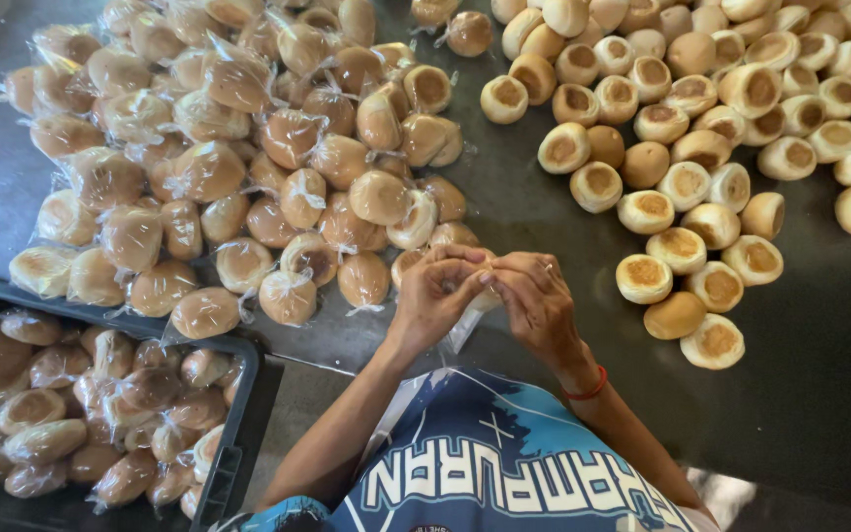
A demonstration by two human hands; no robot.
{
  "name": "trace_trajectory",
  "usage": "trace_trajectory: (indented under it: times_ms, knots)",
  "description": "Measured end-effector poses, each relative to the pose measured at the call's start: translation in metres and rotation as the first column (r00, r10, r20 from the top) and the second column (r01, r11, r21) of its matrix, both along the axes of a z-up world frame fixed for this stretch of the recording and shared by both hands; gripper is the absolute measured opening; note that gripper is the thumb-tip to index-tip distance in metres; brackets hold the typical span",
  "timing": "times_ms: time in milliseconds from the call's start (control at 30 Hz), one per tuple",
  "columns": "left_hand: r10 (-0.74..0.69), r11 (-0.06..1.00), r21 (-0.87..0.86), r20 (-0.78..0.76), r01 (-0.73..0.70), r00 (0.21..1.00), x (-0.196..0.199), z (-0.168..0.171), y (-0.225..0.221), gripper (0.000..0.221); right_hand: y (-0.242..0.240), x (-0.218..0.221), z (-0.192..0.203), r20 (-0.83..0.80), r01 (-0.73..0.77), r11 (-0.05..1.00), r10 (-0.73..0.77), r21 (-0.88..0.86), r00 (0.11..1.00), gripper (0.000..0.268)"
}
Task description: The person places buns into clear plastic bags by hand and twists the bags closed, working through a large pile of buns on a stainless steel table.
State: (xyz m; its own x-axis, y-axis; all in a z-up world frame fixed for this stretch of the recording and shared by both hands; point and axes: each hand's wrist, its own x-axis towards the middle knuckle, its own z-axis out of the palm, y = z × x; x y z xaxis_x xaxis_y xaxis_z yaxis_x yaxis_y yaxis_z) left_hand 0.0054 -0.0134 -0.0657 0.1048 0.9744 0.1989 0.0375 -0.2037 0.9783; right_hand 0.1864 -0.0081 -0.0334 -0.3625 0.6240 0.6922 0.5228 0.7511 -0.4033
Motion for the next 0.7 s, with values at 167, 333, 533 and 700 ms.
trace_trajectory:
  times_ms: [167,333,533,700]
  knots:
    - [0.172,0.985,-0.030,0.122,-0.170,0.977,-0.023,0.001,0.019,0.013,0.009,-0.001,-0.002,-0.023,0.136,0.944,-0.150,-0.300,0.988,0.003]
    - [0.355,0.935,-0.034,0.087,-0.353,0.931,-0.052,0.003,0.018,0.037,0.054,-0.037,0.028,-0.197,-0.170,0.787,0.063,-0.593,0.978,0.004]
    - [0.586,0.795,-0.184,0.477,-0.578,0.655,-0.063,-0.023,-0.004,0.068,0.083,-0.092,0.061,-0.272,-0.433,0.870,0.368,-0.237,0.889,0.023]
    - [0.369,0.926,-0.139,0.534,-0.351,0.761,-0.056,-0.020,-0.004,0.043,0.075,-0.087,0.008,-0.107,-0.371,0.899,0.356,-0.231,0.928,0.044]
